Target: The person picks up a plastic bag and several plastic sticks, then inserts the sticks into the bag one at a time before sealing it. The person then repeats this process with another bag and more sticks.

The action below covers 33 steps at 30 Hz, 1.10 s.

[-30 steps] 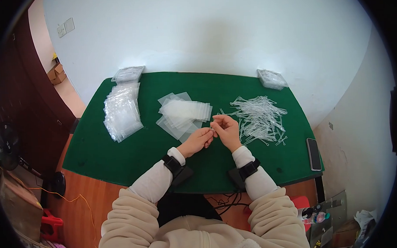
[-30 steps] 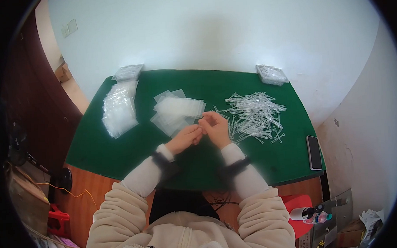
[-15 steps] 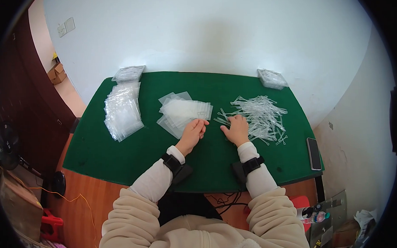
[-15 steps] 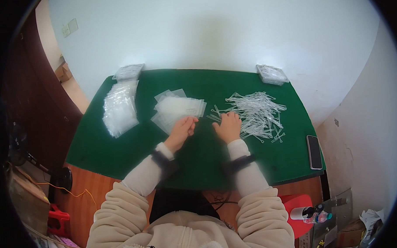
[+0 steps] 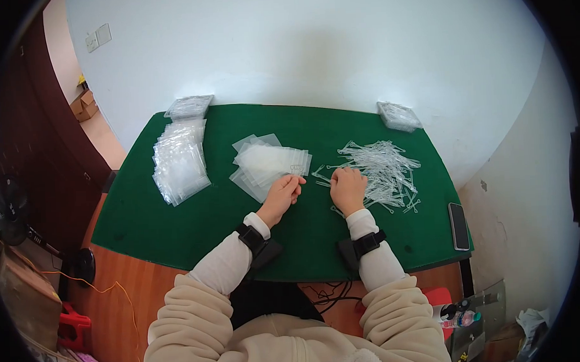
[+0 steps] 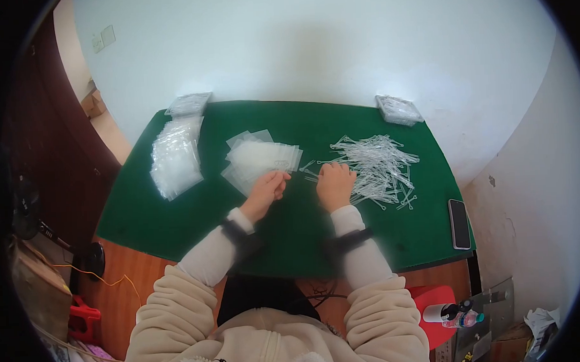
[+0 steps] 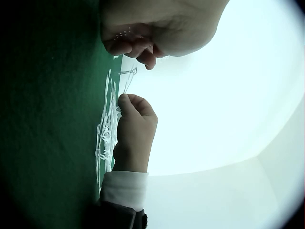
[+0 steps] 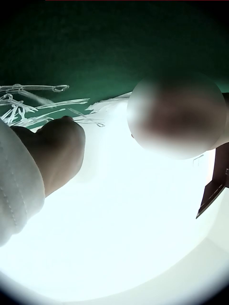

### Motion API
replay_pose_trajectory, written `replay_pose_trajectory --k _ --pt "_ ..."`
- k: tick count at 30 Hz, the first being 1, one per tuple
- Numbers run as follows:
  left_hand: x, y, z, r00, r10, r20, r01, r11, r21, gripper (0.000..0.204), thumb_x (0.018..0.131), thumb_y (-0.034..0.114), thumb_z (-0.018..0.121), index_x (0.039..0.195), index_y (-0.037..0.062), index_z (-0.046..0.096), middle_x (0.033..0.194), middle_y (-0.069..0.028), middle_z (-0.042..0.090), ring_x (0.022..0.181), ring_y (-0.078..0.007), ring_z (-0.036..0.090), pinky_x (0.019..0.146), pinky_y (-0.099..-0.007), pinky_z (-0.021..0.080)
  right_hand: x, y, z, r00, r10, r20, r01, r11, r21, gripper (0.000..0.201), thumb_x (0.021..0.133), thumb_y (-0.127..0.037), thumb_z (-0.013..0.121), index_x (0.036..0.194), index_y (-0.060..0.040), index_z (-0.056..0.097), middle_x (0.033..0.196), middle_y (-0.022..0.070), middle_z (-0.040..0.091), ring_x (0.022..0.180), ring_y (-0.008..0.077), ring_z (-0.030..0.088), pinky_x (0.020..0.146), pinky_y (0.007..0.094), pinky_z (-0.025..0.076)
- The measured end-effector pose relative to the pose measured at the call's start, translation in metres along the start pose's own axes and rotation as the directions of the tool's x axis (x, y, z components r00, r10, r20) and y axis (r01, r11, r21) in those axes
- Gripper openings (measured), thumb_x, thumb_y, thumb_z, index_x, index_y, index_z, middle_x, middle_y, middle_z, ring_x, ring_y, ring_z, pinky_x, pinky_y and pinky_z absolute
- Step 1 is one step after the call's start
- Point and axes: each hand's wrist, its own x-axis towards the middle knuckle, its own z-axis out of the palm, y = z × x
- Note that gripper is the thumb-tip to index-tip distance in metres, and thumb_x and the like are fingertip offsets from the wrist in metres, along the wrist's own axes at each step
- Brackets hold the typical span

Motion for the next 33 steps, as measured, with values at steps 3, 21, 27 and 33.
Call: replay_pose_trajectory --k 3,21,27,33 --pt "-0.001 0.001 0.000 0.999 -0.037 0.005 0.037 0.999 -0.007 0.021 0.093 0.021 0.041 0.093 0.0046 0.054 0.067 0.0036 0.041 0.056 -0.0053 0.033 0.051 -0.0197 0.029 0.003 -0.009 -0.007 0.996 -0.047 -0.079 0.055 0.993 0.101 0.005 0.071 -0.012 0.061 0.072 -0.0100 0.057 0.075 0.0028 0.056 0.079 0.0237 0.051 0.069 0.0383 0.036" --pt "0.004 -0.007 -0.004 1.000 0.001 -0.029 -0.003 0.998 -0.063 0.020 0.089 0.014 0.040 0.099 0.0031 0.053 0.068 0.0026 0.042 0.058 -0.0053 0.035 0.051 -0.0199 0.029 0.001 -0.023 -0.001 0.957 -0.128 0.261 -0.218 0.278 0.936 0.054 0.079 0.007 0.047 0.129 -0.0081 0.031 0.073 0.0009 0.052 0.067 0.0078 0.051 0.059 0.0195 0.043" --pt "0.005 -0.003 -0.006 0.994 0.075 -0.079 -0.078 0.996 -0.040 0.022 0.089 0.014 0.040 0.102 0.0017 0.053 0.069 0.0018 0.044 0.058 -0.0059 0.038 0.052 -0.0199 0.031 -0.001 -0.024 0.005 0.975 -0.043 0.216 -0.205 0.186 0.961 0.035 0.078 0.003 0.052 0.112 -0.0059 0.051 0.075 0.0041 0.058 0.066 0.0102 0.053 0.063 0.0229 0.045" --pt "0.010 0.014 -0.032 0.961 0.208 -0.183 -0.168 0.962 0.213 0.021 0.092 0.014 0.037 0.102 0.0028 0.052 0.074 0.0001 0.050 0.060 -0.0062 0.044 0.054 -0.0197 0.038 0.000 -0.021 0.001 0.926 -0.376 0.027 0.200 0.552 0.810 0.006 0.077 -0.002 0.060 0.082 -0.0005 0.063 0.073 0.0047 0.060 0.065 0.0102 0.056 0.060 0.0227 0.045"
